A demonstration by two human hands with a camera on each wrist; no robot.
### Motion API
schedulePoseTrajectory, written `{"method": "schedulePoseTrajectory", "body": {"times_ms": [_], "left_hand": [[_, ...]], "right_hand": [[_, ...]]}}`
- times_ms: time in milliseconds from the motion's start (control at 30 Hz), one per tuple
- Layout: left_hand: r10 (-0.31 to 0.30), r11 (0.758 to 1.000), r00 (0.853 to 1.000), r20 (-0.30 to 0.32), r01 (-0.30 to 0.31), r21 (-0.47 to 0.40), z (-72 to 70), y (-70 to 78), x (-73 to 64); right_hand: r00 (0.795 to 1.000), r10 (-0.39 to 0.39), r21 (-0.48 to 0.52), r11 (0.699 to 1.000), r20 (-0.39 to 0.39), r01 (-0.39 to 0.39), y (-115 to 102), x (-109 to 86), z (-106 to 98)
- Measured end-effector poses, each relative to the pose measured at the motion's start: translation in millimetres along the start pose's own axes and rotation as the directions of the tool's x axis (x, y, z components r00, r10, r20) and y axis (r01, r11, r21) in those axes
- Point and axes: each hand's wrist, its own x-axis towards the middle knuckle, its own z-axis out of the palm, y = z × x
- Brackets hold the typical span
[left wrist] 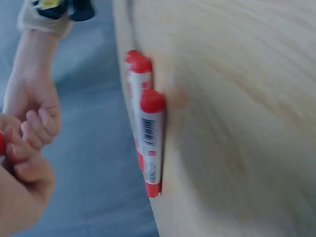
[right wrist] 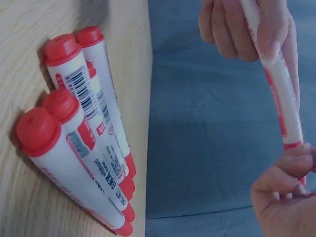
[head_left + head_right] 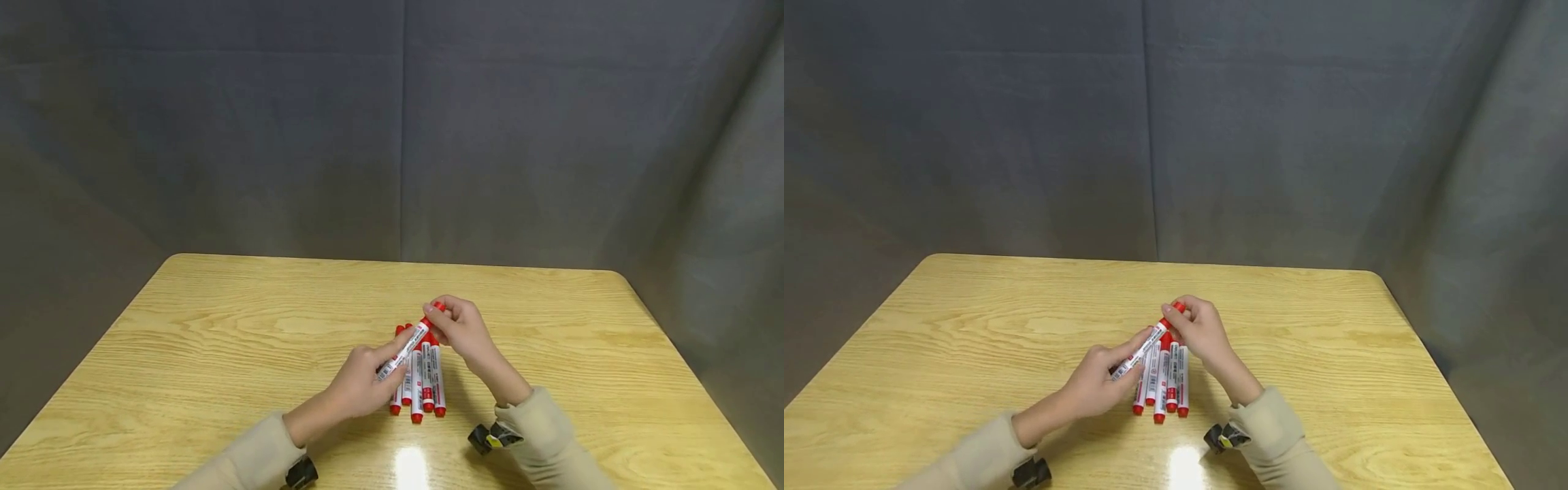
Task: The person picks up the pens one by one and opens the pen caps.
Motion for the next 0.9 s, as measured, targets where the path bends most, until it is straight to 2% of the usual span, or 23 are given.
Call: {"method": "schedulePoseTrajectory", "body": {"times_ms": [33, 100, 200, 400, 567, 633, 767, 900], "left_hand": [[-0.01, 0.996, 1.0, 0.021, 0.012, -0.087, -1.8, 0.9, 0.7], [-0.03, 0.969, 0.997, 0.068, 0.045, -0.244, -4.6, 2.2, 2.4], [-0.026, 0.923, 0.994, 0.104, 0.064, -0.38, -8.0, 4.9, 4.6], [-0.019, 0.879, 0.993, 0.112, 0.07, -0.471, -9.7, 10.9, 4.7], [0.017, 0.794, 0.992, 0.128, 0.064, -0.604, -11.7, 14.9, 3.3], [0.033, 0.771, 0.99, 0.137, 0.063, -0.633, -13.5, 16.8, 3.9], [0.036, 0.765, 0.987, 0.157, 0.074, -0.639, -18.1, 21.3, 5.4], [0.057, 0.74, 0.985, 0.165, 0.069, -0.669, -20.9, 23.5, 5.2]], "right_hand": [[1.0, -0.006, 0.019, 1.0, 0.007, 0.006, -1, -0.6, -1], [0.999, -0.029, 0.067, 0.997, 0.016, 0.028, -2, -2.6, -3], [0.998, -0.069, 0.129, 0.989, -0.005, 0.069, -5, -5.8, -3], [0.986, -0.156, 0.219, 0.962, -0.053, 0.164, -8, -12.1, -1], [0.967, -0.242, 0.24, 0.937, -0.076, 0.254, -10, -16.0, 0], [0.954, -0.288, 0.229, 0.926, -0.087, 0.3, -11, -17.3, 0], [0.93, -0.352, 0.224, 0.903, -0.106, 0.368, -17, -19.8, -1], [0.911, -0.393, 0.256, 0.874, -0.128, 0.413, -19, -21.3, 2]]}}
